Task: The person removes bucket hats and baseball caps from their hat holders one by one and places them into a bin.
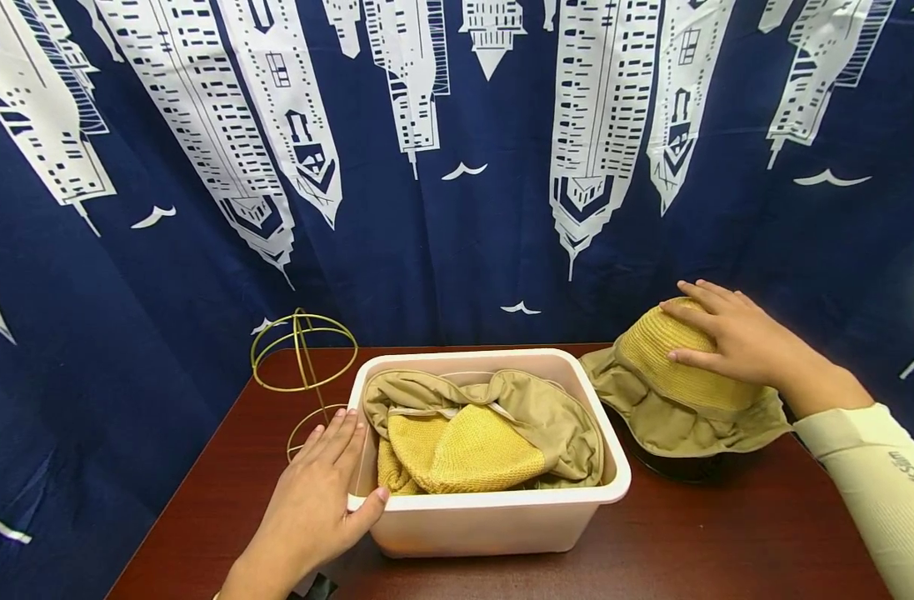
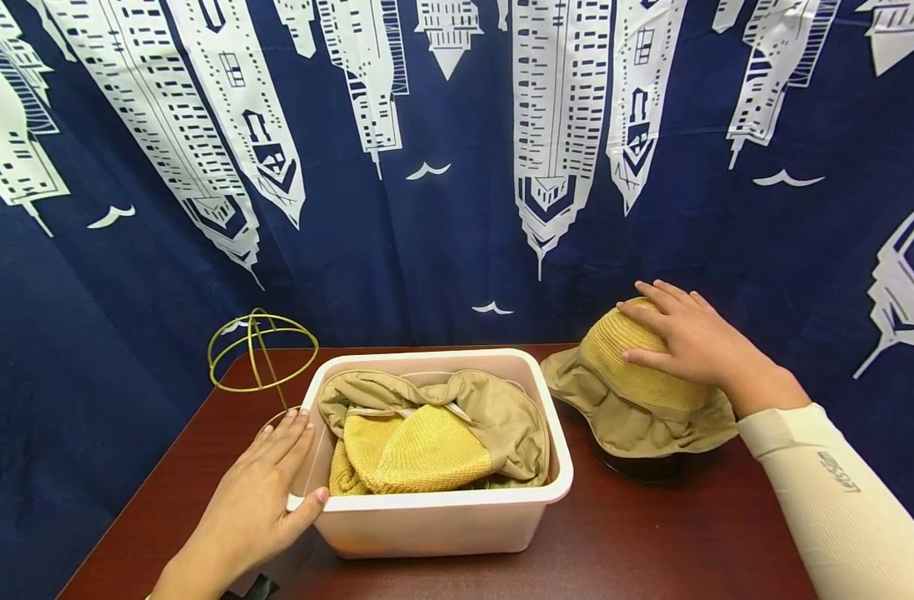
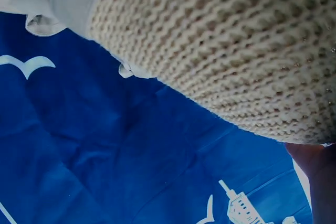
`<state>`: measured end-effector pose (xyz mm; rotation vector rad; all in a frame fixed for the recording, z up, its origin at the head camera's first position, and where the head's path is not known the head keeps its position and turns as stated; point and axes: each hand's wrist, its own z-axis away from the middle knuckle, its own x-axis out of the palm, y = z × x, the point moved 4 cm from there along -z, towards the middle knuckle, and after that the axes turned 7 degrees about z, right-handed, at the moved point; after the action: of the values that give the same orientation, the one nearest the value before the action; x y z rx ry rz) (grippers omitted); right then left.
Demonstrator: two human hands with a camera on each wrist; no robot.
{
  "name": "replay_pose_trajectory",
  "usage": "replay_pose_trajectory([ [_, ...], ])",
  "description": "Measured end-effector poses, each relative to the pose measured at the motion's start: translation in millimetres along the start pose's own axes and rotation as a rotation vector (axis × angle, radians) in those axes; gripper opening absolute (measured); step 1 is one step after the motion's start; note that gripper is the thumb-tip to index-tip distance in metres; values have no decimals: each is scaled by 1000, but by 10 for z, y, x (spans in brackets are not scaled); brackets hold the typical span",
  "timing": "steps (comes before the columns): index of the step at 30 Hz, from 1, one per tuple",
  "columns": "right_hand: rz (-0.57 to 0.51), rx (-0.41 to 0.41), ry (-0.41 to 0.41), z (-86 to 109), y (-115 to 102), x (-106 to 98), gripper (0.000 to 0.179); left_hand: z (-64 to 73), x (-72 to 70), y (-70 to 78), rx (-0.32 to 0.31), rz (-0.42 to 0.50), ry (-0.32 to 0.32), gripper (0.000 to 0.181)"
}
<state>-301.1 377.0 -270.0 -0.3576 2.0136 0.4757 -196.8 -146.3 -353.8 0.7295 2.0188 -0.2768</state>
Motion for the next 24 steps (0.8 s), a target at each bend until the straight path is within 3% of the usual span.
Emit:
replay_pose_trajectory([
  [11,49,-84,161,3,-64,52,46,-7,17,5,1,4,-6,75],
  [24,85,-130,282,-52,-158,33,20,7,19,9,1,7,11,77],
])
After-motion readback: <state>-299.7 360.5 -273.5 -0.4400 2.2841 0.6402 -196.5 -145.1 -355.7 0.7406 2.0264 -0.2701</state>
